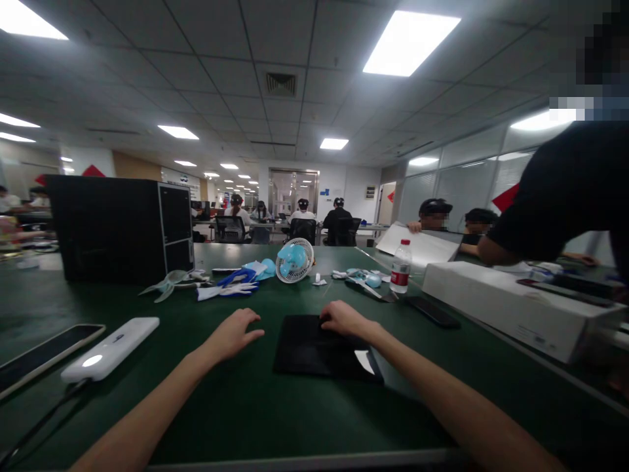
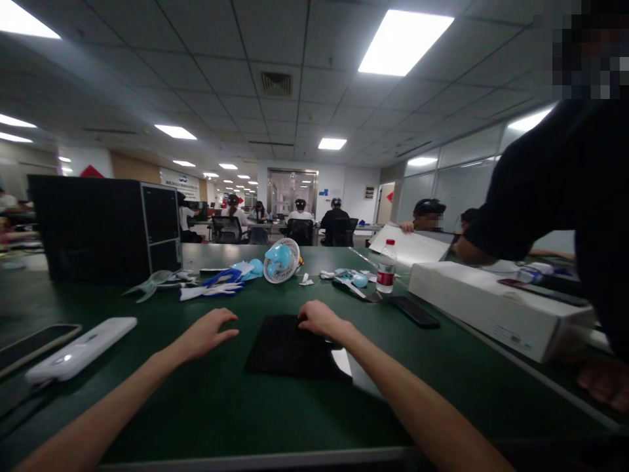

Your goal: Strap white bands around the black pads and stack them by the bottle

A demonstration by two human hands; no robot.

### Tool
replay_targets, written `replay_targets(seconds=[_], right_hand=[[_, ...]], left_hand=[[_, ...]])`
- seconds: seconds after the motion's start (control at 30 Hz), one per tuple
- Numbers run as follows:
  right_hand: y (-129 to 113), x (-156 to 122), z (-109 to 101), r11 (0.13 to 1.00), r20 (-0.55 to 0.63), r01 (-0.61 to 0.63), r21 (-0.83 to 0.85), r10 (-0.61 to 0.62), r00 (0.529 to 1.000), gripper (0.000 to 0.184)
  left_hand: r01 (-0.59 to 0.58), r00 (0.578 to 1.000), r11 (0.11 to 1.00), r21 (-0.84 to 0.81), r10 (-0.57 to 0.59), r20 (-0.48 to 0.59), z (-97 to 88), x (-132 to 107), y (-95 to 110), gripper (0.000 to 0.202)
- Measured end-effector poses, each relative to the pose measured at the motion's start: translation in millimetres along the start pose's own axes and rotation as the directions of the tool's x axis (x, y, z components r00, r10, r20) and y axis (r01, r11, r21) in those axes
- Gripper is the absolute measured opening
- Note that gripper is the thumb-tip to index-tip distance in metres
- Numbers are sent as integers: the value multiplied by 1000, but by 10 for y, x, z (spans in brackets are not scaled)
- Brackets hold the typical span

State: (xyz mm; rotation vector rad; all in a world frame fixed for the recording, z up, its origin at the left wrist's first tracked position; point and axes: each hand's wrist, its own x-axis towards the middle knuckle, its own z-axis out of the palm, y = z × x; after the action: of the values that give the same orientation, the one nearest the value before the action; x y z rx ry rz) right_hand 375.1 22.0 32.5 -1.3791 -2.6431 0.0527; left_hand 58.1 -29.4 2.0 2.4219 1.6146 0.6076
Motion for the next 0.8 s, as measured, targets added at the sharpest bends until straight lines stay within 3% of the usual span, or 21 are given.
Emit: replay_targets(seconds=[0.17,0.3,0.43,0.57,0.8], right_hand=[[-429,170,167,992,-39,125,4,-125,991,25],[-605,162,256,981,-89,188,39,-184,979,27],[-600,66,194,976,-125,188,106,-175,977,47],[-478,-61,86,982,-17,130,133,-129,991,79],[-365,-80,166,974,33,149,171,-156,987,78]], left_hand=[[-20,998,999,-39,22,53,45,0,23,73],[6,991,997,-75,4,134,61,-24,20,87],[-4,985,997,-83,18,169,64,-31,12,85],[-5,984,997,-80,19,179,63,-11,20,82],[-14,985,998,-64,25,172,66,15,-41,81]])
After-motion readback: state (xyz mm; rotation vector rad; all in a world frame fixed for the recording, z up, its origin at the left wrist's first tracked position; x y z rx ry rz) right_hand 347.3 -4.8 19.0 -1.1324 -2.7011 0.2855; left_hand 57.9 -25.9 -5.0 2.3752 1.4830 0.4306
